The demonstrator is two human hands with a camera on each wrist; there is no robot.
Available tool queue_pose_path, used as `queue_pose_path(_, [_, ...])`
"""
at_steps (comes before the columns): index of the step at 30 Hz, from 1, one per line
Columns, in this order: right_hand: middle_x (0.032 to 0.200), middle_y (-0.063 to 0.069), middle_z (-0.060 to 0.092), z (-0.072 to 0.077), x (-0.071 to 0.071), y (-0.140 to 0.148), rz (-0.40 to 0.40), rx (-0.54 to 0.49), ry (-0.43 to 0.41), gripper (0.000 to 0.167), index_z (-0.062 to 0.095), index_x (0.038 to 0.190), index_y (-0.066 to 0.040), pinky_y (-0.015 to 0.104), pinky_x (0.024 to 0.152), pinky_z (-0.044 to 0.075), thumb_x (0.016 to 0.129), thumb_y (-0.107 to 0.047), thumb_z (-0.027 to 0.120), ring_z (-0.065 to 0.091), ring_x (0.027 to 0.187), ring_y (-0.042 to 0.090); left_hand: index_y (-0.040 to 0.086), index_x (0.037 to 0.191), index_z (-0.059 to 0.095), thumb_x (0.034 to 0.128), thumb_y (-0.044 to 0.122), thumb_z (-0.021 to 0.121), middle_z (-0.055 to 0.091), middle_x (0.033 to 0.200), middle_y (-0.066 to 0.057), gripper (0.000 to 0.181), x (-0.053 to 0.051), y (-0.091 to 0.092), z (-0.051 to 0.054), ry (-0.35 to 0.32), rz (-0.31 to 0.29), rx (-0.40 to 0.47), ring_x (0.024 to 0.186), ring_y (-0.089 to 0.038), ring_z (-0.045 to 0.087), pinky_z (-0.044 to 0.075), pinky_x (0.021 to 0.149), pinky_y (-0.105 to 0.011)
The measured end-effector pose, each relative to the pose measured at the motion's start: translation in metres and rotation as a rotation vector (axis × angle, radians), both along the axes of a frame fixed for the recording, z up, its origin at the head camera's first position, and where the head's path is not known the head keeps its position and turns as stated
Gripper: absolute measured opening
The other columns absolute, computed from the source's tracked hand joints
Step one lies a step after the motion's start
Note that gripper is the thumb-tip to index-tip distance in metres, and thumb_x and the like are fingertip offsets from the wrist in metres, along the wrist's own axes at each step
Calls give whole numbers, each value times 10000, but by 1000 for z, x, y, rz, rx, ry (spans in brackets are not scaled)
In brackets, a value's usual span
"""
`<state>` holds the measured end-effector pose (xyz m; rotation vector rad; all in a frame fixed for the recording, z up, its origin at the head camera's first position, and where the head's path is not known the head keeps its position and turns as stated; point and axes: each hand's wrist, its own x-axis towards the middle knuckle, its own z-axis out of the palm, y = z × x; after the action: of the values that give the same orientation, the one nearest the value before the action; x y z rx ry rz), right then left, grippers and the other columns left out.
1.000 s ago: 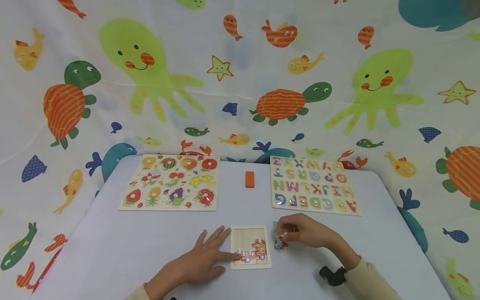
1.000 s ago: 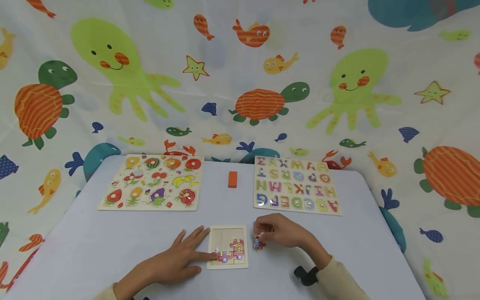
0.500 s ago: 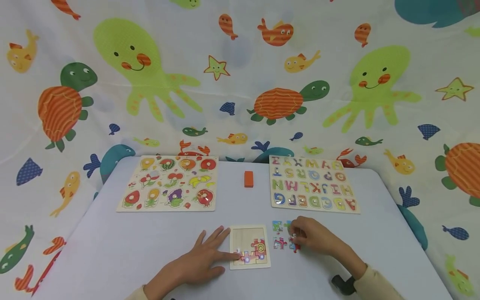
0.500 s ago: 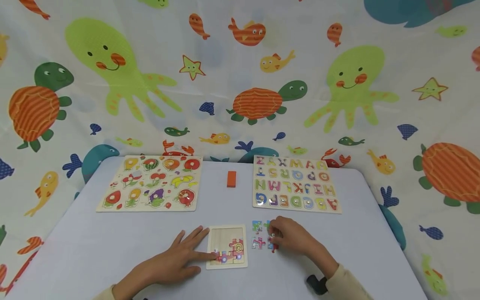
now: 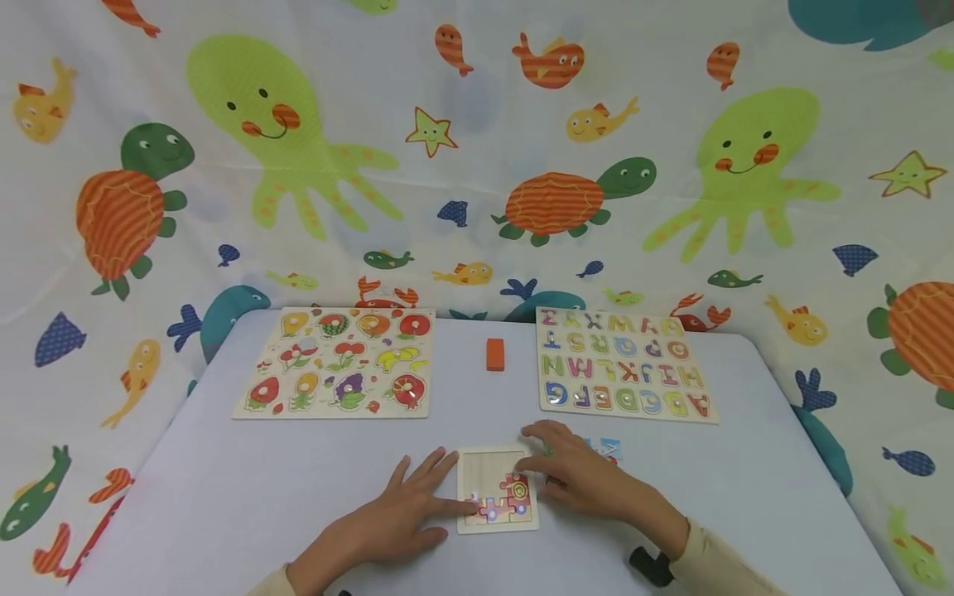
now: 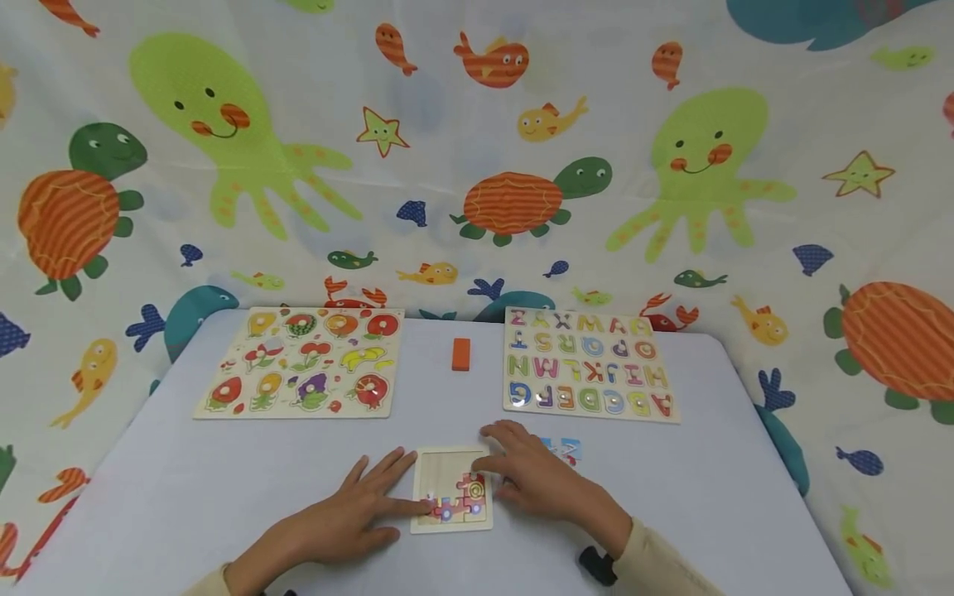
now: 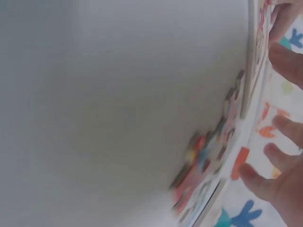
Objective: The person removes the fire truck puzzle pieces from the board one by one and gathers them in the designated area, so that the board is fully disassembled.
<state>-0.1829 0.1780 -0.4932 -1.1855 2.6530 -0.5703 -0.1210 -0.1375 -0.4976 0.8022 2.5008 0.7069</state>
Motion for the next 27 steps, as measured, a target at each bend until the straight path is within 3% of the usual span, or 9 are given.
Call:
queue_pose_path(3, [1603, 61, 383, 0, -7, -16, 73, 38, -7, 380, 723, 1259, -334, 640, 1137, 318, 911, -189, 773, 215, 1516, 350, 426, 1390, 629, 941, 230, 731, 255, 1675, -121, 500, 0, 0, 1, -5, -1, 1, 1558, -374, 116, 71, 1156, -741])
queue_pose_path(6, [1615, 51, 363, -1, -10, -24, 93, 87, 13, 369, 737, 1240, -333, 635, 1145, 299, 899, -207, 796, 181, 1529, 356, 429, 1392, 627, 941, 236, 730, 253, 1675, -121, 500, 0, 0, 1, -6, -2, -5, 1558, -372, 111, 71, 1154, -744])
queue_pose_path(12, [1549, 28, 441, -5, -10, -26, 91, 129, 46, 339, 738, 1199, -320, 607, 1121, 342, 888, -206, 809, 255, 1492, 332, 453, 1396, 612, 950, 251, 718, 241, 1681, -106, 501, -2, 1, -3, -12, 2, -15, 1561, -365, 98, 66, 1165, -728])
queue_pose_path(16, [1363, -26, 579, -4, -7, -26, 85, 87, 62, 313, 724, 1156, -278, 492, 1053, 430, 875, -179, 820, 419, 1340, 235, 459, 1398, 607, 955, 252, 714, 233, 1686, -96, 501, -2, 1, -2, -18, 3, -9, 1564, -355, 90, 57, 1169, -724])
queue_pose_path(22, [1035, -156, 648, -6, 0, -24, 74, -80, -74, 216, 694, 1098, -217, 275, 881, 499, 928, -94, 746, 527, 991, 58, 455, 1396, 610, 953, 247, 715, 229, 1686, -97, 500, -2, 0, -1, -13, 1, -15, 1565, -352, 91, 60, 1170, -722])
queue_pose_path(27, [896, -172, 584, -3, 0, -7, 11, -204, -221, 105, 668, 1016, -229, 228, 744, 493, 965, -147, 711, 524, 843, 26, 450, 1397, 612, 950, 234, 714, 232, 1685, -104, 506, -1, -1, 0, -11, 4, -7, 1564, -357, 90, 54, 1170, -721])
